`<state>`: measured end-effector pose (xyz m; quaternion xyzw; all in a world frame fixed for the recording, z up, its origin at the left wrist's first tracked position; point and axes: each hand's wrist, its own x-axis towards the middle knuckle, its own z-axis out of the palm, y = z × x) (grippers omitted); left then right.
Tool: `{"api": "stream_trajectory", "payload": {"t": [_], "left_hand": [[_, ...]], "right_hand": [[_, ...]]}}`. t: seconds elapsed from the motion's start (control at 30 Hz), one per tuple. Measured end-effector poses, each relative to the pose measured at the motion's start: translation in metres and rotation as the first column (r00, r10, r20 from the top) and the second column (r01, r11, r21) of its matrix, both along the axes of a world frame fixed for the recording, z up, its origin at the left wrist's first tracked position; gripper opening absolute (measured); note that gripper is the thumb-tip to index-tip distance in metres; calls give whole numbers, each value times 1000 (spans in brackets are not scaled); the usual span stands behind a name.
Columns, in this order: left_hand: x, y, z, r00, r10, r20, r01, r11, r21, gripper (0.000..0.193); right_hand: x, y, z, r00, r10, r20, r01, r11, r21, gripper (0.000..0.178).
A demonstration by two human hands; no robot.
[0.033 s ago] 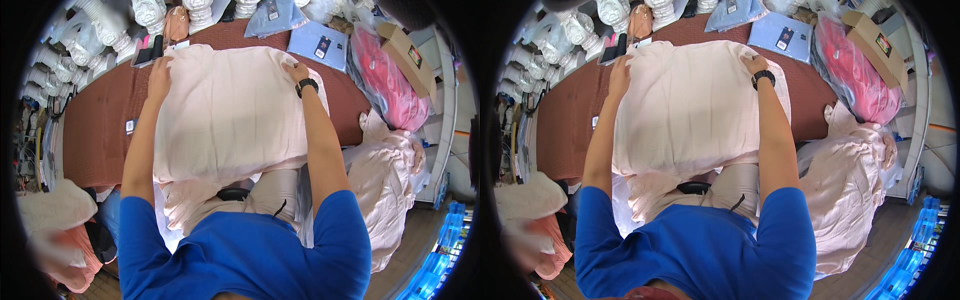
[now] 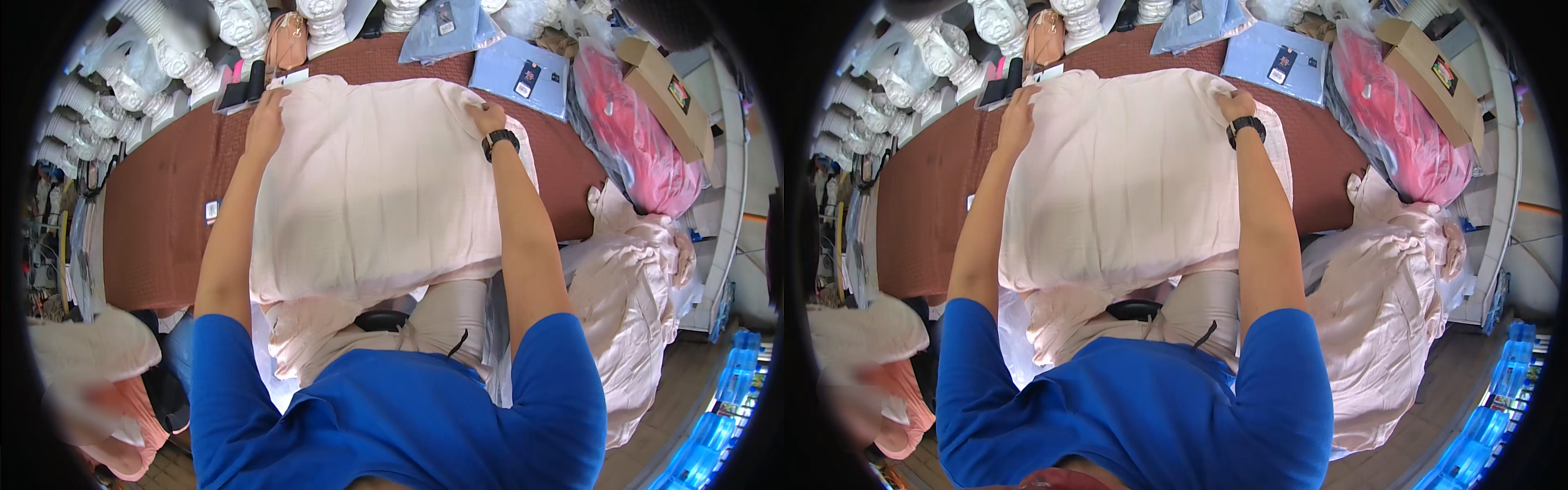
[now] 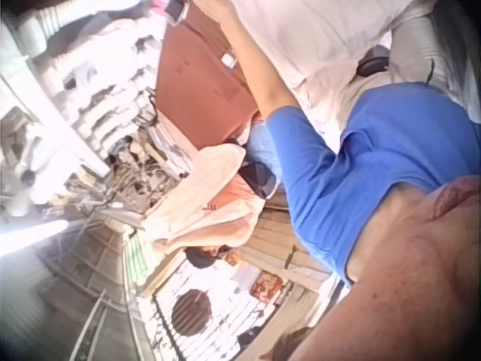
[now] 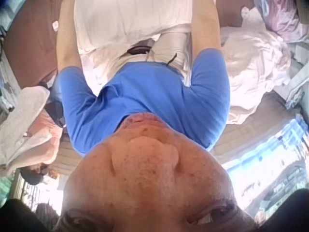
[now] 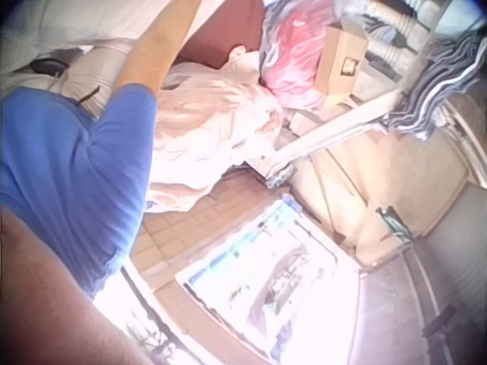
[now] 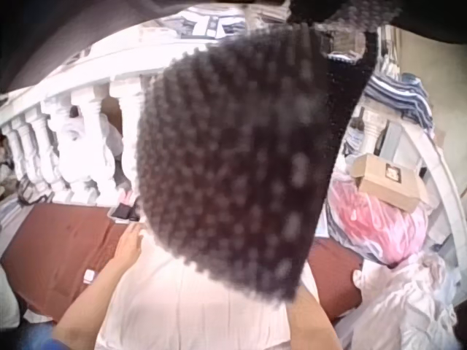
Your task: The person spreads a light pink garment on a table, places a piece of paper on it, folds the garment around the paper, attaches a tag, and places the folded item into a plastic bag.
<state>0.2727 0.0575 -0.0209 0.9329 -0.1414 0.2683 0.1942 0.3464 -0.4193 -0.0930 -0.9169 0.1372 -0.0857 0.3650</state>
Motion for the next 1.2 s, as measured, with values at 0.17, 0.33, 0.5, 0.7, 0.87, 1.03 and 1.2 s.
{"api": "stream_trajectory", "payload": {"t": [0.17,0.33,0.5,0.7,0.87,1.03,1.2], "left_hand": [[75,-3,-35,993,-18,-121,43,977,209,43],[131,27,-41,925,298,-237,-191,901,389,22],[147,29,-30,949,284,-139,-230,921,314,22],[115,17,-42,999,37,20,-40,981,189,38],[49,2,-39,986,-6,-167,37,982,187,39],[7,-6,-76,989,41,-145,1,961,277,48],[4,16,-92,991,52,-124,-14,956,291,57]], "right_hand": [[44,-43,10,934,-255,250,201,955,220,50],[85,-101,34,878,-220,425,97,952,291,45],[92,-95,32,907,-109,408,90,994,64,42],[57,-126,18,776,46,629,96,977,-190,42],[-99,-120,30,956,-280,86,288,848,-445,45],[-177,-69,-23,904,-289,315,425,687,-589,31],[-166,-72,-4,875,-350,335,461,814,-353,17]]}}
